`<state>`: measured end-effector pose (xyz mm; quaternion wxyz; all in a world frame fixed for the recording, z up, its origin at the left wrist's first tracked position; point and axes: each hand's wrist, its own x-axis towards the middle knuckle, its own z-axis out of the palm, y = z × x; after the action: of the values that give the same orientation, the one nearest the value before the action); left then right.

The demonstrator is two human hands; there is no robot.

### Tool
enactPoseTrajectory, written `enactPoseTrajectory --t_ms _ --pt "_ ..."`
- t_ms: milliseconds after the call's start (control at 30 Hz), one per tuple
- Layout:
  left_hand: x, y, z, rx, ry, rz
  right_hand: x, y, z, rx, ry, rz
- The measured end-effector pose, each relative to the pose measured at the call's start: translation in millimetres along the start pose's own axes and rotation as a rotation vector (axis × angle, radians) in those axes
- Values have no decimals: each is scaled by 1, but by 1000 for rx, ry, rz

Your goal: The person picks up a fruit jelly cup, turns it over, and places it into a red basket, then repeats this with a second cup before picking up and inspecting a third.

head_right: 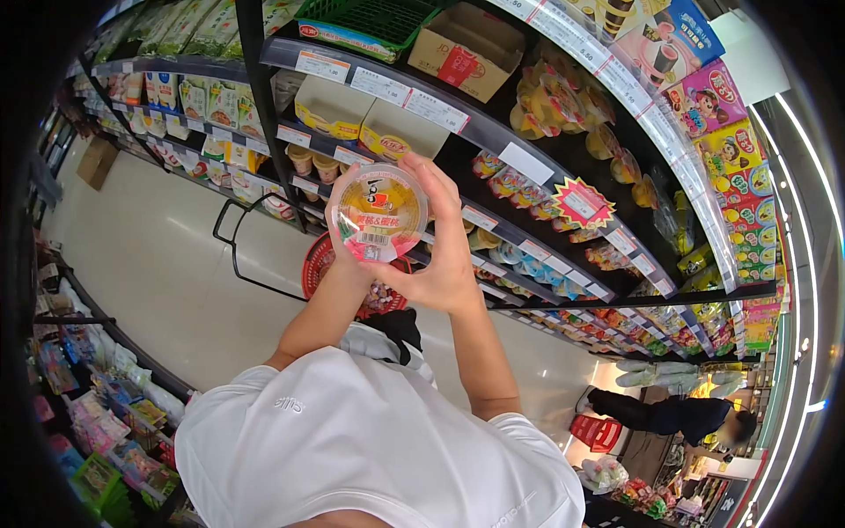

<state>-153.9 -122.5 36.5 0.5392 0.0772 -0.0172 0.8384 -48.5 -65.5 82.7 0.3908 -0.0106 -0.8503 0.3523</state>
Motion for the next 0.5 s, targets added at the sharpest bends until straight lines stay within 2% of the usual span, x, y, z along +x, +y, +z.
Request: enactPoseTrajectory --t_ms 167,233,367,500 --pt "-5 3 1 -4 -38 8 2 0 2 -11 6 -75" --pt "-4 7 0 -34 -72 -64 2 0 1 -30 6 -101" --pt "-6 4 3 3 45 -28 4 0 3 34 48 -114" --pt "-7 5 -1 24 19 -30 5 -1 3 53 25 -84"
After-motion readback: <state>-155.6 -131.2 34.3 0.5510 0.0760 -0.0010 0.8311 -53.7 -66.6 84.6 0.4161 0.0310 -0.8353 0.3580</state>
